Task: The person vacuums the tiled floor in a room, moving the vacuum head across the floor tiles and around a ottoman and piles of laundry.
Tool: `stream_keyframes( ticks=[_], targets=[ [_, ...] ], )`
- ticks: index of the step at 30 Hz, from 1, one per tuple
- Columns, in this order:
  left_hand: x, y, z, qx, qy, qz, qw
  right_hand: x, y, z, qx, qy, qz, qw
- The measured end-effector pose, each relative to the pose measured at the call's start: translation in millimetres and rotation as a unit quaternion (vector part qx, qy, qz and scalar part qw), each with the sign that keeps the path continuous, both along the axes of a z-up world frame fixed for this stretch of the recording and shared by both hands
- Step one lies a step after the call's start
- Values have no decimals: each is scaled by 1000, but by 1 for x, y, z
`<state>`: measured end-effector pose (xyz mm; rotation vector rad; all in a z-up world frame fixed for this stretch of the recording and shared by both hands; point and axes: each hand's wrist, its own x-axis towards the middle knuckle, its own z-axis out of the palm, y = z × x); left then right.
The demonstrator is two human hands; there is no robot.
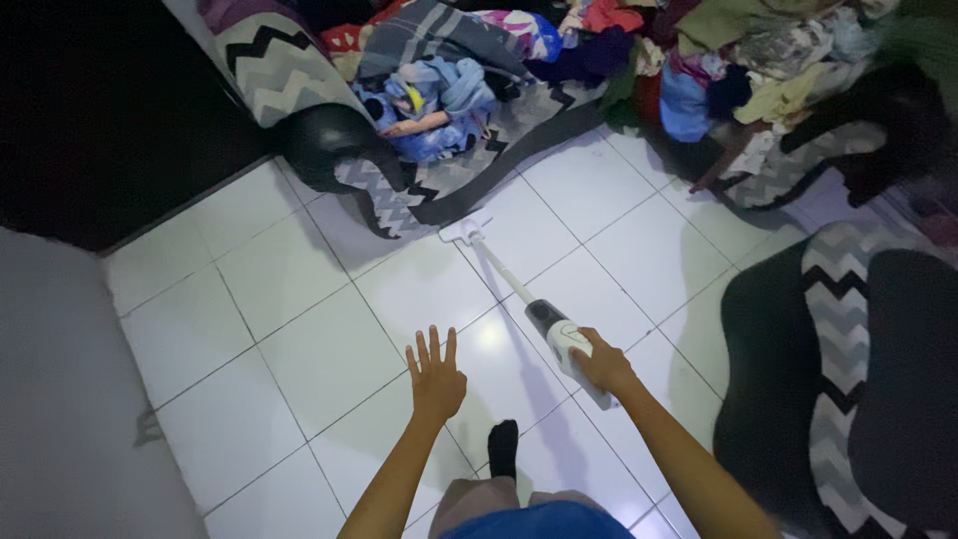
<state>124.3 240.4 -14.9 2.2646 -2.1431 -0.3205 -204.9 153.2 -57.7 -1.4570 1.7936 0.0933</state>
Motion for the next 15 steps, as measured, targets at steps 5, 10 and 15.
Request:
stream_keyframes(
  ticks=[5,10,15],
  targets=[
    [-34,9,-1,14,6,-15,1000,-43,43,20,-28,8,5,1000],
    [-89,33,1,3,12,-58,998,-90,95,56,39,13,-56,998],
    [-153,59,3,-1,58,-111,992,-155,155,60,53,29,-79,995]
  ],
)
